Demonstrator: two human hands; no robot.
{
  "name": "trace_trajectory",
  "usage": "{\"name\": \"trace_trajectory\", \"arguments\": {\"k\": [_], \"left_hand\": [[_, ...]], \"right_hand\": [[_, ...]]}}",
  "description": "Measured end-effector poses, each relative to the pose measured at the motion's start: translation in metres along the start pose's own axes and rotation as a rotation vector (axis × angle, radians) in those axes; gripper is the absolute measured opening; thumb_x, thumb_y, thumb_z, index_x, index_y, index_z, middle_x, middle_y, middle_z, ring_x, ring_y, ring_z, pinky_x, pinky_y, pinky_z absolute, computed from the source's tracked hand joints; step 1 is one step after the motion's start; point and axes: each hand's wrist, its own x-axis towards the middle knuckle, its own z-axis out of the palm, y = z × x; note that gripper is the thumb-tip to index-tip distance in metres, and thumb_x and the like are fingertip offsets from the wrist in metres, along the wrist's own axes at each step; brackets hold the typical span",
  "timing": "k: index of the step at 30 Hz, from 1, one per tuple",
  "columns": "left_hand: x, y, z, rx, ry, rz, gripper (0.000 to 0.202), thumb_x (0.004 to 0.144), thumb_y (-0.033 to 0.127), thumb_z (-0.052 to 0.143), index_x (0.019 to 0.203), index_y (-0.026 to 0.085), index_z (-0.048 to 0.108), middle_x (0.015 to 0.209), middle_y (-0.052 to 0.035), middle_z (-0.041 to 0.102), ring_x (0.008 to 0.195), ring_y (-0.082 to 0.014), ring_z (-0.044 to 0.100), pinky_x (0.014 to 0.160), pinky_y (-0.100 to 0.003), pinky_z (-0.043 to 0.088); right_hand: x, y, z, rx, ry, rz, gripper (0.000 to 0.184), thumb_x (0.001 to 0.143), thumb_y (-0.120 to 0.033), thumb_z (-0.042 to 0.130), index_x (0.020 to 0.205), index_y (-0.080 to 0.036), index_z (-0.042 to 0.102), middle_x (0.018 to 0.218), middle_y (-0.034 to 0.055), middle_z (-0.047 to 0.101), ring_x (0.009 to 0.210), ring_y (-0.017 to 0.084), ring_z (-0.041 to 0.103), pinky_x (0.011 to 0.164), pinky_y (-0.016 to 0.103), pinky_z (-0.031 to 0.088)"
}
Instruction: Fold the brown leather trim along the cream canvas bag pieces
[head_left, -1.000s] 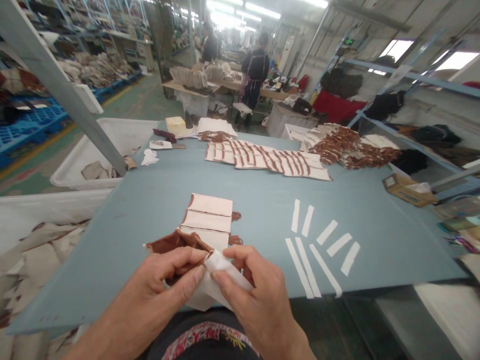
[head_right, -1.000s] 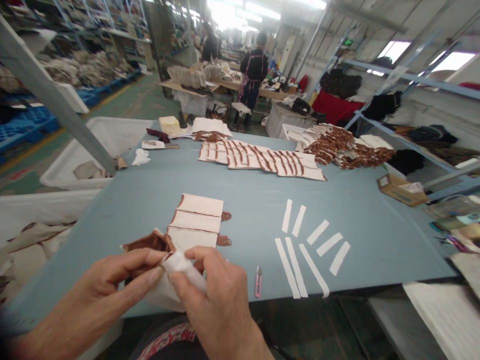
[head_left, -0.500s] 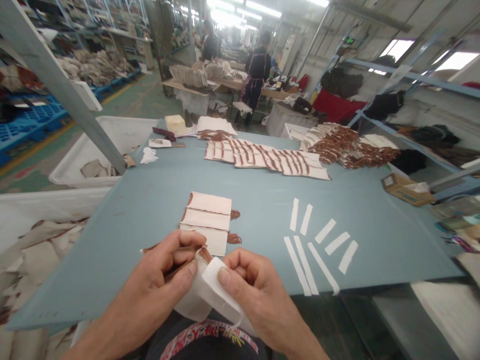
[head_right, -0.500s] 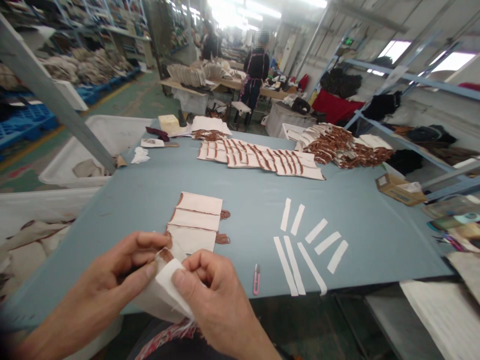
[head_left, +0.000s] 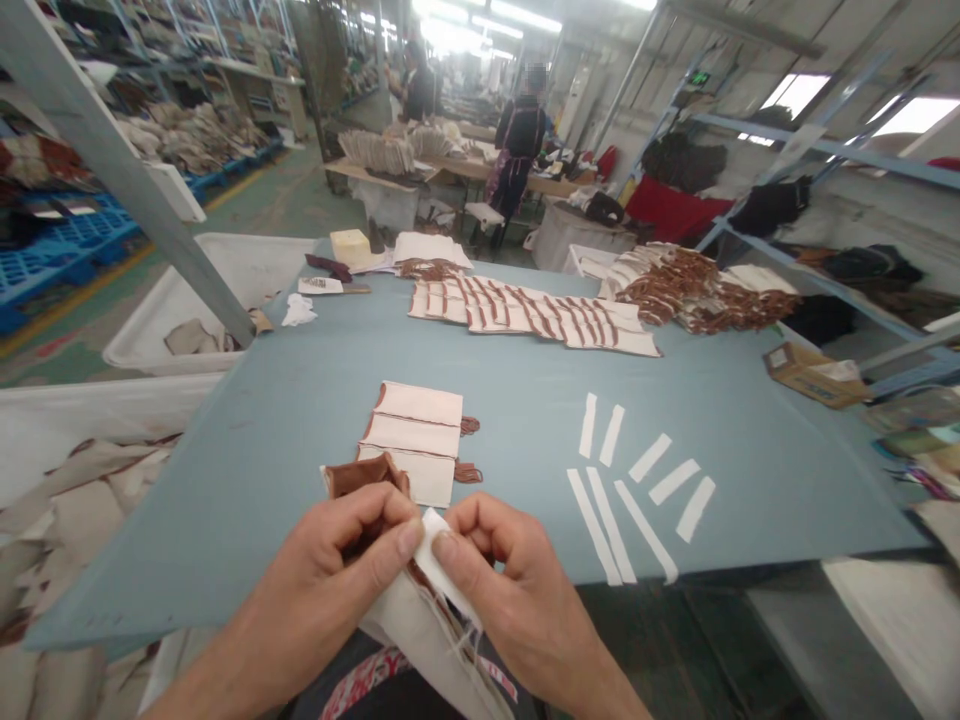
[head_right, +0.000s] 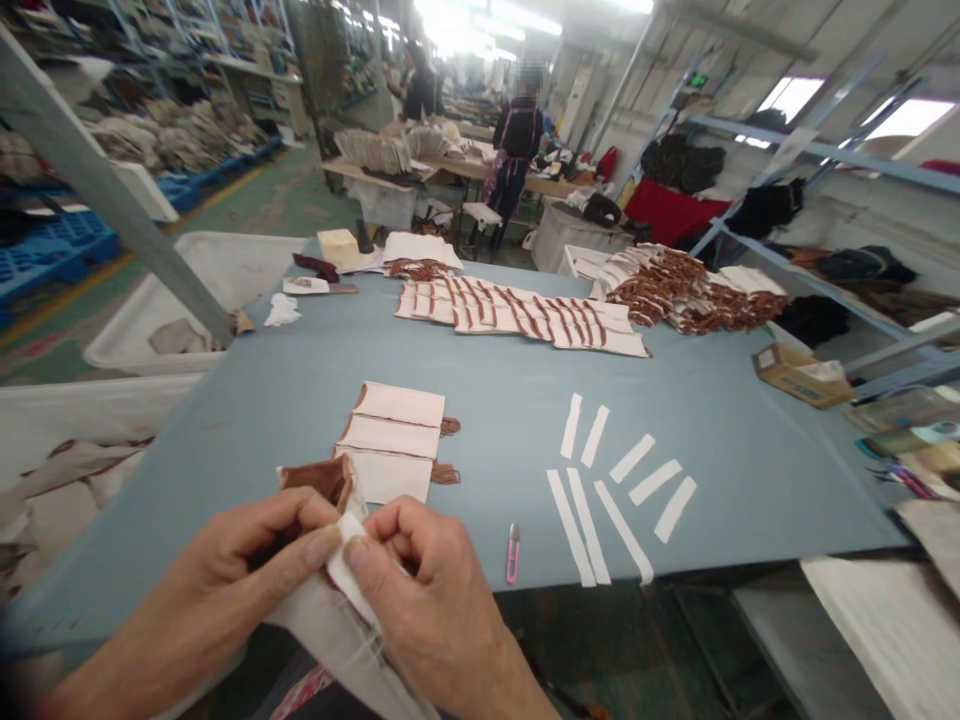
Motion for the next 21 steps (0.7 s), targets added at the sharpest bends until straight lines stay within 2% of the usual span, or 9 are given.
{"name": "trace_trajectory", "arguments": {"k": [4, 7, 10, 12, 14, 21], "left_hand": [[0.0, -0.006, -0.006, -0.052, 0.066, -0.056, 0.05, 0.101, 0.062, 0.063, 0.073, 0.021, 0.062, 0.066, 0.0045, 0.057, 0.059, -0.0132, 0.046, 0.054, -0.022, 0.036], [-0.001, -0.007, -0.008, -0.098, -0.019, -0.115, 0.059, 0.103, 0.072, 0.054, 0.08, 0.02, 0.07, 0.07, 0.0009, 0.067, 0.061, -0.0147, 0.053, 0.057, -0.022, 0.039], [-0.003, -0.003, -0.003, -0.195, -0.127, -0.231, 0.064, 0.091, 0.081, 0.066, 0.086, 0.018, 0.072, 0.072, -0.0007, 0.069, 0.062, -0.0151, 0.055, 0.057, -0.023, 0.039], [-0.004, 0.0, 0.002, -0.211, -0.134, -0.251, 0.063, 0.085, 0.079, 0.074, 0.081, 0.017, 0.067, 0.07, 0.0003, 0.064, 0.061, -0.014, 0.053, 0.057, -0.022, 0.038], [-0.004, 0.002, 0.004, -0.186, -0.11, -0.22, 0.06, 0.087, 0.075, 0.074, 0.075, 0.017, 0.065, 0.069, 0.0004, 0.062, 0.062, -0.0138, 0.052, 0.058, -0.022, 0.039], [-0.003, 0.0, 0.005, -0.222, -0.092, -0.197, 0.054, 0.09, 0.071, 0.073, 0.079, 0.019, 0.062, 0.066, 0.0028, 0.059, 0.057, -0.0129, 0.049, 0.054, -0.021, 0.038]], "right_hand": [[-0.002, 0.001, -0.003, 0.096, -0.027, 0.032, 0.038, 0.099, -0.055, 0.067, 0.085, -0.021, 0.056, 0.063, -0.0093, 0.042, 0.055, 0.008, 0.031, 0.051, 0.022, 0.024], [-0.004, 0.001, -0.003, 0.109, -0.016, 0.037, 0.038, 0.098, -0.055, 0.068, 0.085, -0.02, 0.056, 0.063, -0.0093, 0.042, 0.055, 0.008, 0.031, 0.051, 0.023, 0.024], [-0.005, -0.001, -0.001, 0.045, 0.005, 0.009, 0.035, 0.099, -0.051, 0.067, 0.085, -0.019, 0.058, 0.064, -0.0077, 0.046, 0.057, 0.009, 0.036, 0.052, 0.023, 0.027], [-0.006, -0.001, -0.001, -0.009, 0.005, -0.003, 0.033, 0.099, -0.048, 0.065, 0.084, -0.019, 0.058, 0.065, -0.0072, 0.047, 0.057, 0.009, 0.037, 0.053, 0.023, 0.028], [-0.006, -0.001, -0.001, -0.049, -0.007, 0.005, 0.034, 0.1, -0.049, 0.064, 0.083, -0.019, 0.058, 0.064, -0.0069, 0.048, 0.057, 0.009, 0.038, 0.052, 0.023, 0.028], [-0.002, 0.001, -0.002, -0.071, -0.019, 0.017, 0.028, 0.096, -0.044, 0.064, 0.082, -0.02, 0.057, 0.064, -0.0073, 0.048, 0.057, 0.009, 0.039, 0.053, 0.023, 0.029]]}}
